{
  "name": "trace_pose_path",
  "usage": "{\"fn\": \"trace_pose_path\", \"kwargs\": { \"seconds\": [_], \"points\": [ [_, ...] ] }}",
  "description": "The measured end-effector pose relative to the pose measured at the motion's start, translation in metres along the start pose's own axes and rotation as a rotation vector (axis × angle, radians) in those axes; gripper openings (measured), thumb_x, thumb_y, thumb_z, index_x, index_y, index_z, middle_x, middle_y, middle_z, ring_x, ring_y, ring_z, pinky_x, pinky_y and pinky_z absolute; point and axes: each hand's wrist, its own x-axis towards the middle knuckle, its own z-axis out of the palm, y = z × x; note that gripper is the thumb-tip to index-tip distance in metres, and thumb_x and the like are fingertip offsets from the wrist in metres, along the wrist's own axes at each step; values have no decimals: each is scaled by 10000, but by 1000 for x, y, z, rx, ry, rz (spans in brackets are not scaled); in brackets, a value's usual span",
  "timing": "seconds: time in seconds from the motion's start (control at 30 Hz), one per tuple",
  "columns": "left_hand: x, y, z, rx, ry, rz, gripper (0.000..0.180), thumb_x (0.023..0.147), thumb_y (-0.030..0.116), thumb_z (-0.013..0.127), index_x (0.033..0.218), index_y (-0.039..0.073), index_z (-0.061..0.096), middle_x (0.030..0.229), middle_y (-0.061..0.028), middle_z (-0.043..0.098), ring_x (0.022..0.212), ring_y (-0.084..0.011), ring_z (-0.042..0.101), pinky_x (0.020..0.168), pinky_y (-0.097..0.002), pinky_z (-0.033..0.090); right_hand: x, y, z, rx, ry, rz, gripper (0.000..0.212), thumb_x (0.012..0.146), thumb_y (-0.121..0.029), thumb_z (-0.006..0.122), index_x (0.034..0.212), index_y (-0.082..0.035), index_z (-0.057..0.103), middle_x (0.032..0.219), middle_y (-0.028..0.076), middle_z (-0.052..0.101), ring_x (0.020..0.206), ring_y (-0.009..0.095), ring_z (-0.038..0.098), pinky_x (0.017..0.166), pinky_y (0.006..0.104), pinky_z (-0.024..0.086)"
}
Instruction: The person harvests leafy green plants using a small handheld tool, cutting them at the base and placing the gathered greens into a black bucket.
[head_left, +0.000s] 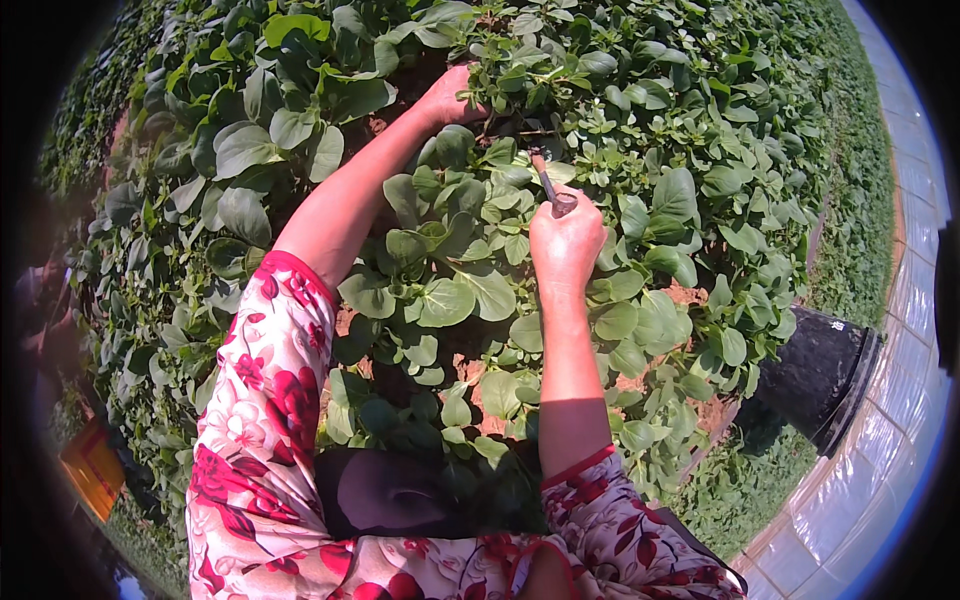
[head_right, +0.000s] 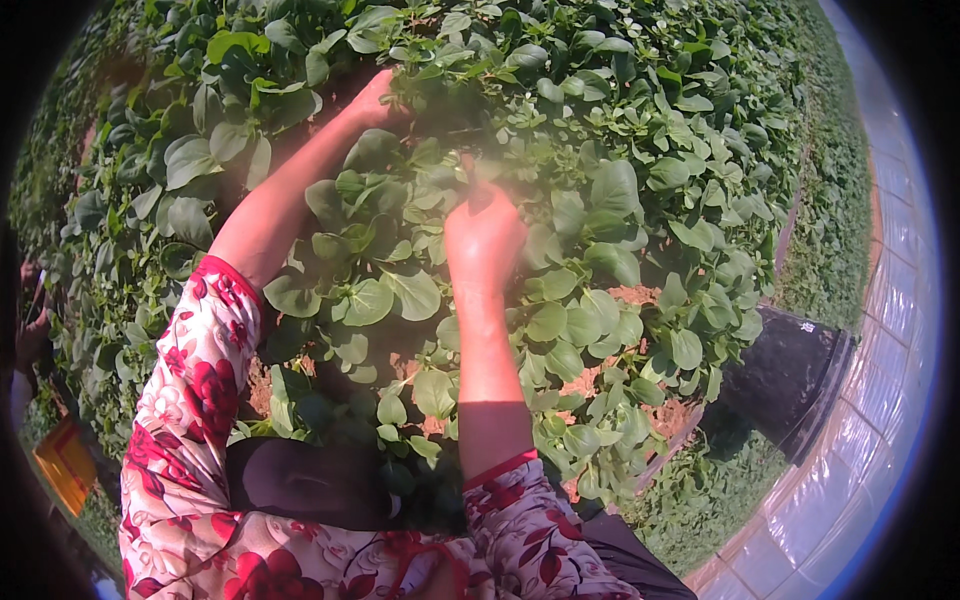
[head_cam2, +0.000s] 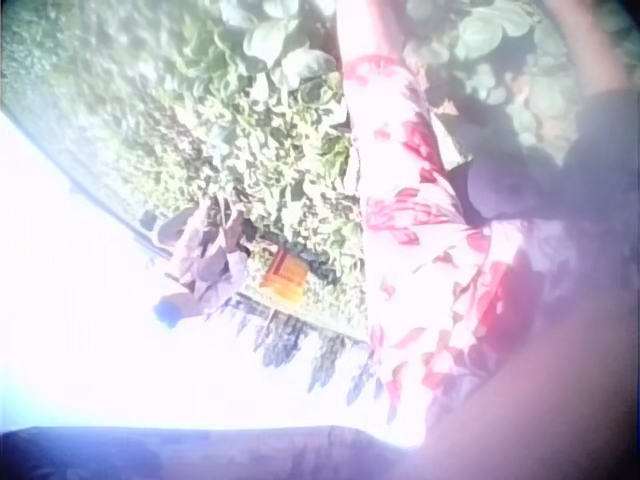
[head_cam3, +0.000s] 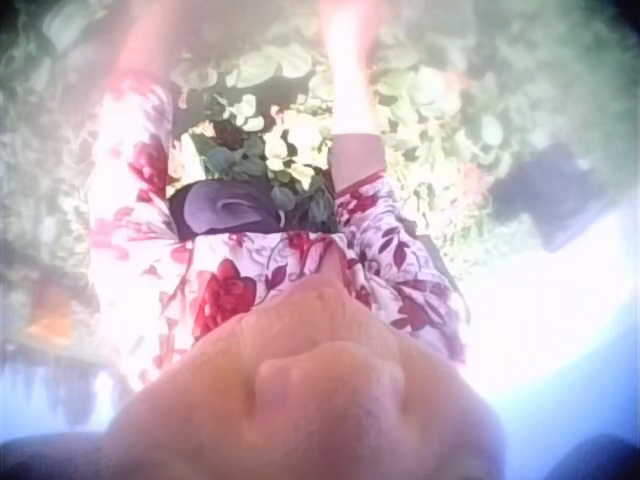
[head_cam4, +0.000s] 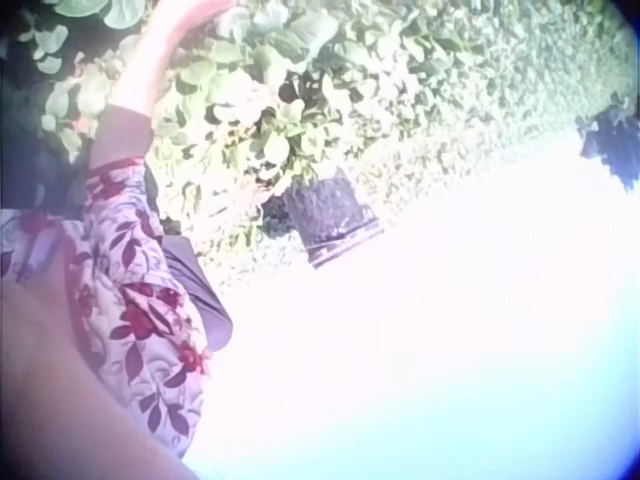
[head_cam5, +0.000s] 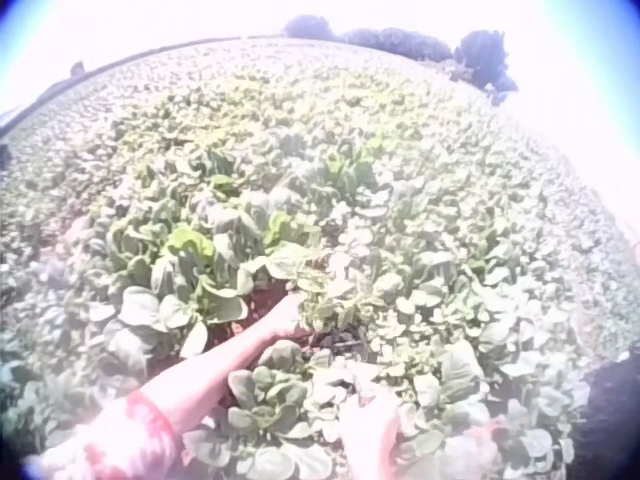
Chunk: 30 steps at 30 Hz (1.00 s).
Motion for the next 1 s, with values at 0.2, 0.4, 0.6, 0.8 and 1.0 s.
{"fn": "trace_pose_path", "kwargs": {
  "seconds": [0.2, 0.4, 0.6, 0.8, 1.0],
  "points": [
    [13, 23, 2, 230, -189, 88, 466, 643, 304, 650, 1043, 79, 568, 1124, -113, 568, 1083, -301, 495, 944, -399, 406, 5, -3, 9, -52, 1, -18, 233, 762, -109, 569, 963, -53, 671, 783, 204, 656, 789, 386, 637, 718, 424, 497],
    [35, 55, 3, 408, -329, 135, 523, 598, 284, 695, 1066, 88, 565, 1130, -86, 549, 1015, -315, 486, 902, -443, 407, 55, 7, 29, -327, -36, -199, 163, 761, -132, 561, 826, -23, 662, 741, 238, 630, 737, 414, 623, 700, 464, 503],
    [23, 24, 21, 355, -70, 176, 428, 565, 262, 722, 911, 42, 598, 1030, -101, 580, 1026, -333, 486, 894, -445, 428, 67, -14, 16, -373, -352, -177, 228, 762, -128, 585, 931, 13, 643, 892, 260, 639, 890, 420, 610, 789, 463, 486],
    [31, 54, 15, 324, -255, 73, 474, 567, 203, 721, 985, 49, 561, 969, -113, 596, 954, -321, 532, 822, -422, 453, 23, -15, -26, -353, -185, -108, 242, 770, -107, 547, 968, -50, 673, 841, 221, 641, 822, 376, 631, 761, 430, 494],
    [27, 40, 23, 296, -18, 189, 380, 553, 226, 725, 875, 49, 627, 859, -112, 599, 868, -305, 559, 737, -418, 476, 25, -10, -20, -253, -121, -39, 261, 757, -103, 558, 984, -86, 685, 891, 210, 657, 866, 373, 632, 784, 432, 492]
  ]
}}
